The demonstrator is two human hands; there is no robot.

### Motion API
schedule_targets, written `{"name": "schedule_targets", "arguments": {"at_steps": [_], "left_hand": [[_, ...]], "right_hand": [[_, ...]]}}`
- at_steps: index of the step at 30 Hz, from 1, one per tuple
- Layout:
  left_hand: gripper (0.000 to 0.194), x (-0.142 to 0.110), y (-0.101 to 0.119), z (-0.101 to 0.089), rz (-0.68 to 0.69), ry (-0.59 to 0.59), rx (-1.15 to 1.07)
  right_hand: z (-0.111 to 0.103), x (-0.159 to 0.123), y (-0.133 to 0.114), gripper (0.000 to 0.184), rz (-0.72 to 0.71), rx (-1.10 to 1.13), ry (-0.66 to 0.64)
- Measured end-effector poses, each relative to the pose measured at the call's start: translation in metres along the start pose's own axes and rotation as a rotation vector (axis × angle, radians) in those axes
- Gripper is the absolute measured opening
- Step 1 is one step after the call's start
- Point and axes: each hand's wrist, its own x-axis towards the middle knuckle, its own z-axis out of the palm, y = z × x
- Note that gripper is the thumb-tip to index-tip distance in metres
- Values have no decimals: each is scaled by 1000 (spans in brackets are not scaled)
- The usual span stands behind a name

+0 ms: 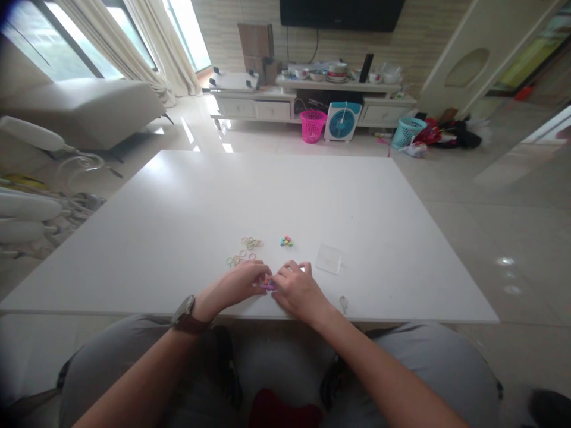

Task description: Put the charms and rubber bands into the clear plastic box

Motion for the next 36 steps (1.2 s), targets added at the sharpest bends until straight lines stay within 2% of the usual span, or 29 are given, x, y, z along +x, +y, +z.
{"name": "schedule_targets", "arguments": {"at_steps": [8, 14, 17, 21, 25, 28, 32, 36], "left_hand": [[11, -1, 6, -5, -8, -35, 3], [37, -4, 1, -3, -11, 12, -13], [41, -5, -1, -4, -4, 19, -14], [40, -5, 2, -7, -8, 0, 5], [47, -6, 5, -9, 32, -8, -8], [40, -7, 9, -12, 38, -23, -41], [25, -7, 14, -17, 38, -37, -72], [27, -5, 14, -18, 50, -11, -49]], "right_hand": [[9, 2, 2, 11, 1, -10, 24], [5, 2, 2, 12, -14, 32, 28], [3, 1, 0, 14, -42, 28, 18], [-4, 0, 1, 16, -33, 26, 51], [-17, -3, 12, 16, 35, 16, 112], [-25, -4, 22, 12, 96, -4, 129], [-33, -6, 32, 10, 159, -52, 58], [-43, -10, 36, 16, 200, -61, -6]]}}
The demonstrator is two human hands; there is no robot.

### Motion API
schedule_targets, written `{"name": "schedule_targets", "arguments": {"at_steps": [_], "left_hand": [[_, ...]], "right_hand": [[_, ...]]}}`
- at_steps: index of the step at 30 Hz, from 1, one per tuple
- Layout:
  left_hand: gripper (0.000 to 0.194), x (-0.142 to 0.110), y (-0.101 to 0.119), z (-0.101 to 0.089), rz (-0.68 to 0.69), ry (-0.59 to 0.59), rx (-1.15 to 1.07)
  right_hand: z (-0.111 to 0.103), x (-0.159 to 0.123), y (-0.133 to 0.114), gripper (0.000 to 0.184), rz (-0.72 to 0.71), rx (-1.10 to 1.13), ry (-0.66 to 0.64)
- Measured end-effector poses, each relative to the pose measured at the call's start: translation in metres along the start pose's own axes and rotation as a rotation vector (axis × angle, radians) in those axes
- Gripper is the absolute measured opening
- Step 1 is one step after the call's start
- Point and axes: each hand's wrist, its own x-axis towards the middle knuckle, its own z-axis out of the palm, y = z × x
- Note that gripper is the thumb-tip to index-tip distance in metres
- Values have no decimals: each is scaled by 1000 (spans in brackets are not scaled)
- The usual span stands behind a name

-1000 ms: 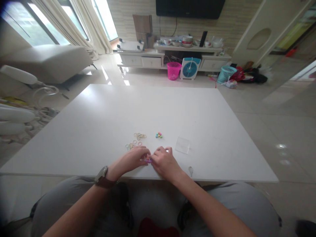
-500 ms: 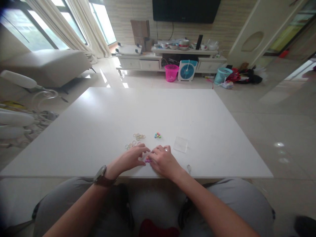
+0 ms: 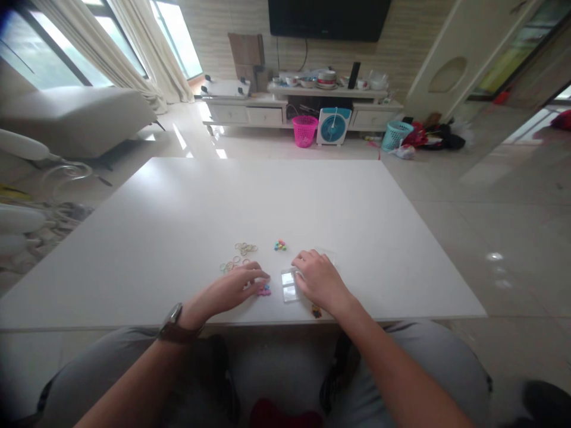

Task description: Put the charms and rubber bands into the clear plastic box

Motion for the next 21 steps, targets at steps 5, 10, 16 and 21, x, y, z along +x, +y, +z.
{"name": "schedule_targets", "arguments": {"at_steps": [5, 10, 16, 21], "left_hand": [[27, 3, -4, 4, -5, 20, 32], [25, 6, -4, 6, 14, -6, 15], [22, 8, -8, 7, -18, 14, 40], [19, 9, -9, 5, -24, 34, 52]], "right_hand": [[-12, -7, -2, 17, 2, 28, -47], [-8, -14, -1, 41, -85, 80, -120], [8, -17, -1, 48, -89, 23, -115], [4, -18, -5, 52, -94, 36, -74]]}}
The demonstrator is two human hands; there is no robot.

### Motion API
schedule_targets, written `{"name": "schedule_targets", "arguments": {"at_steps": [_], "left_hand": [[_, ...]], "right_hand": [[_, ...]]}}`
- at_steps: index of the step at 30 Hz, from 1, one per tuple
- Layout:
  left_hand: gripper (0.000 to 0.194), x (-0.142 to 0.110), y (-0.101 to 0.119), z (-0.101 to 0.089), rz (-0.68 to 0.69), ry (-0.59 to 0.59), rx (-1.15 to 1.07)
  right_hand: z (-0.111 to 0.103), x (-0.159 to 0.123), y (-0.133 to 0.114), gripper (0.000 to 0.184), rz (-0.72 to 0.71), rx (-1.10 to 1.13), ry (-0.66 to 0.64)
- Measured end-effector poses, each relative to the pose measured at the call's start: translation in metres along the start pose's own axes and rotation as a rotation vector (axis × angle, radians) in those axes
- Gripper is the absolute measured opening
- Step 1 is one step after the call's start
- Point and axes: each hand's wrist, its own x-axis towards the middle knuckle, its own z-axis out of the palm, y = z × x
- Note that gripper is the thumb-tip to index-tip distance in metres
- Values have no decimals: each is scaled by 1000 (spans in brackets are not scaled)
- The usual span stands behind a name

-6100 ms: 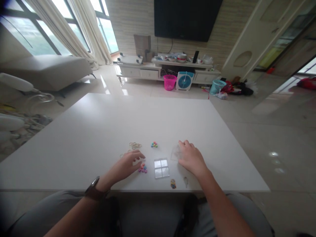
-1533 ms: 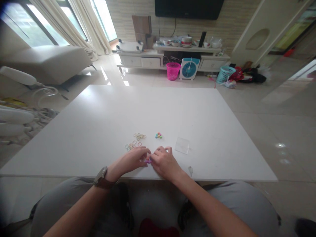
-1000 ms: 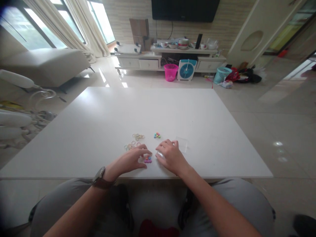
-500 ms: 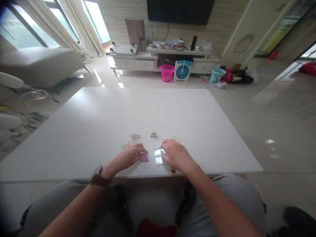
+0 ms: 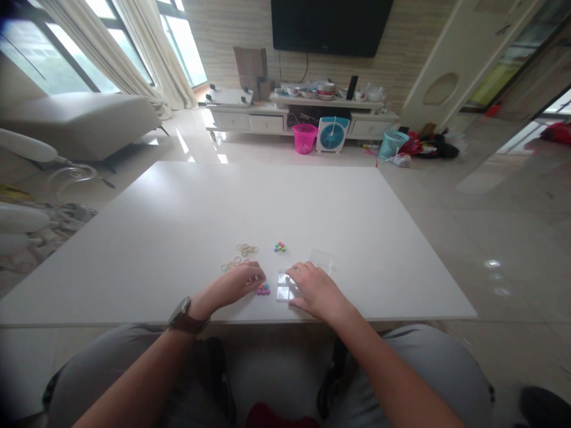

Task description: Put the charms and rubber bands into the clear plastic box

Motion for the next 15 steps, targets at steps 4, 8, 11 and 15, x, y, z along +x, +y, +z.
{"name": "schedule_targets", "arguments": {"at_steps": [4, 8, 11, 15], "left_hand": [[15, 1, 4, -5, 17, 44, -47], [13, 0, 13, -11, 27, 68, -272], [13, 1, 18, -11, 29, 80, -494], [14, 5, 21, -5, 11, 112, -716]], "right_hand": [[-9, 3, -3, 35, -4, 42, 99], [-1, 10, -9, 15, -33, 181, 199], [12, 16, -15, 8, -45, 311, 250], [21, 19, -16, 3, -44, 431, 315]]}}
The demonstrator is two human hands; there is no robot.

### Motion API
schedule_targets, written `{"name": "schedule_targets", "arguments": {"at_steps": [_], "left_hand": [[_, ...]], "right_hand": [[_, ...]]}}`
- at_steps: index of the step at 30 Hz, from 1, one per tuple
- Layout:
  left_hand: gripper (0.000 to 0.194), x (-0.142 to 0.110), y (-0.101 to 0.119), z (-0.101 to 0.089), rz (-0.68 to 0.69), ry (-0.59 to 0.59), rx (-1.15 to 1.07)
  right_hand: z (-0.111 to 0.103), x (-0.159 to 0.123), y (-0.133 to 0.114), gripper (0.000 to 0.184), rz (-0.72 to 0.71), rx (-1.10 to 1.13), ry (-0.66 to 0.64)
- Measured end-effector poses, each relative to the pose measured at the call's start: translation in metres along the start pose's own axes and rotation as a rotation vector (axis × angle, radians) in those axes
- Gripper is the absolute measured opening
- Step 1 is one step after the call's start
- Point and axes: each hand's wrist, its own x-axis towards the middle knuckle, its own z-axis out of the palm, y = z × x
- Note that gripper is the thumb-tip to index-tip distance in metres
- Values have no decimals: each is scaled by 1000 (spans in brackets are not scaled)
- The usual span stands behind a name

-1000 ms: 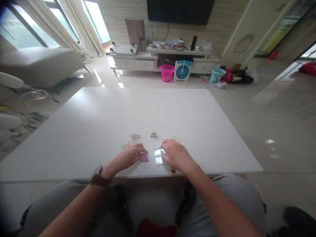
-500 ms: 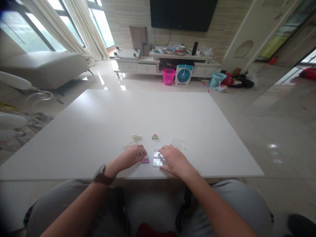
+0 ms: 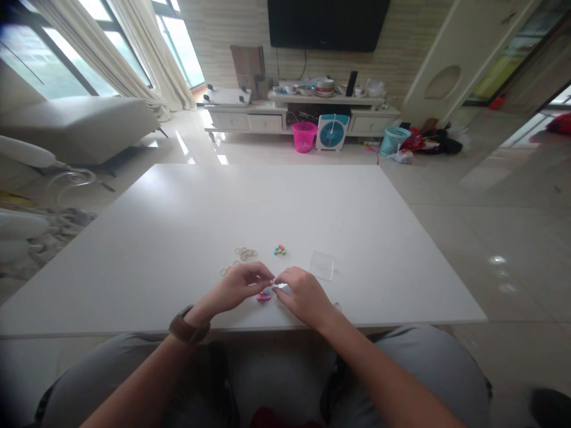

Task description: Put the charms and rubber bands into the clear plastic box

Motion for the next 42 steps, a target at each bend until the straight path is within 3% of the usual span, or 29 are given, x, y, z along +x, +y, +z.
{"name": "schedule_targets", "arguments": {"at_steps": [5, 10, 14, 18, 23, 37, 42], "left_hand": [[24, 2, -3, 10, -79, 39, -153], [28, 0, -6, 16, -115, 40, -212], [30, -3, -8, 18, 16, 134, 41], [59, -6, -8, 22, 108, 96, 346], [79, -7, -15, 31, 171, 11, 446], [77, -6, -16, 33, 113, -24, 492], [85, -8, -17, 20, 104, -30, 525]], "right_hand": [[-3, -1, 1, 5, -27, 88, 86], [-12, 2, 0, 7, -3, 38, 102], [-33, 5, 8, 11, 59, -187, 17], [-46, 5, 16, 11, 76, -382, -90], [-39, 5, 16, 12, 42, -449, -193], [-21, 13, 23, 17, 27, -471, -188], [-28, 9, 17, 11, 41, -492, -205]]}}
